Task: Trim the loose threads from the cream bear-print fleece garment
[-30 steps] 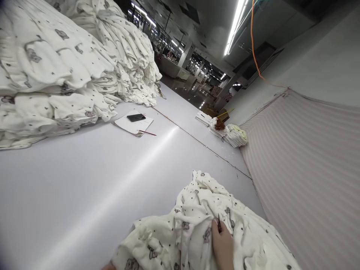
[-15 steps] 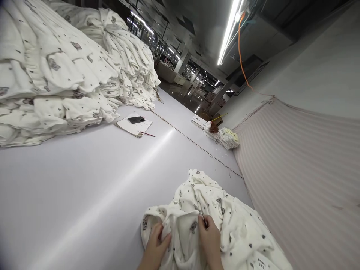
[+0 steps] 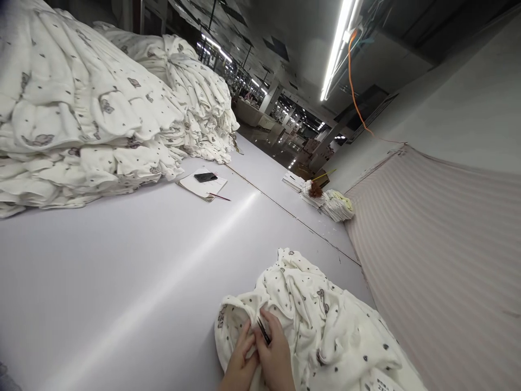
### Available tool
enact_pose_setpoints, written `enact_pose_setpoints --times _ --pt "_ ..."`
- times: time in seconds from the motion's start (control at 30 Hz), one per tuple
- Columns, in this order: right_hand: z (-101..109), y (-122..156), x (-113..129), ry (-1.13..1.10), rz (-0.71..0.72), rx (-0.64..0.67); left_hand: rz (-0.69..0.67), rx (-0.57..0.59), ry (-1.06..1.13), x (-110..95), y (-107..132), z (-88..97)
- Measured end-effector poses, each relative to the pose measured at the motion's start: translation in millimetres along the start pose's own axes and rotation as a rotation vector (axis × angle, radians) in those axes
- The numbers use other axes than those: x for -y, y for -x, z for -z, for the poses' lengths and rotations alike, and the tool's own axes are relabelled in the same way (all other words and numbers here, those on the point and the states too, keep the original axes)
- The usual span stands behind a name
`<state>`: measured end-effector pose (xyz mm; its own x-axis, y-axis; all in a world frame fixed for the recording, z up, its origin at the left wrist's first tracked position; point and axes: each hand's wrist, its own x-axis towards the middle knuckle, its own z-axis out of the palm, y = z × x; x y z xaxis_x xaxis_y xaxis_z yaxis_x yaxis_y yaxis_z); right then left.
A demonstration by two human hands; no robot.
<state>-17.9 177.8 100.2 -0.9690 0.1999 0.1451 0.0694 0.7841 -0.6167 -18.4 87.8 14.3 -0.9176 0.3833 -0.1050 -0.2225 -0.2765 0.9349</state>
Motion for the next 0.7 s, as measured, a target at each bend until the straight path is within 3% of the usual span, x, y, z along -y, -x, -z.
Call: enact_pose_setpoints --times 0.13,0.27,0.4,0.57,0.7 --pt "5 -8 -19 0.028 -0.005 -0.017 -0.105 0.064 -0.009 8 14 7.8" --pt "4 -10 -27 -0.008 0.001 -0.045 -0.077 -0.105 -0.064 -1 23 34.4" --pt "-4 -6 -16 -0.095 0.009 -0.043 -0.032 -0.241 -0.117 -30 10 66.7" --pt "-22 2 5 -0.257 0.049 0.055 -0.034 0.007 -0.085 -66 -22 71.3" --pt "-27 6 10 -0.303 0.044 0.094 0.037 0.061 -0.1 -78 -30 66.1"
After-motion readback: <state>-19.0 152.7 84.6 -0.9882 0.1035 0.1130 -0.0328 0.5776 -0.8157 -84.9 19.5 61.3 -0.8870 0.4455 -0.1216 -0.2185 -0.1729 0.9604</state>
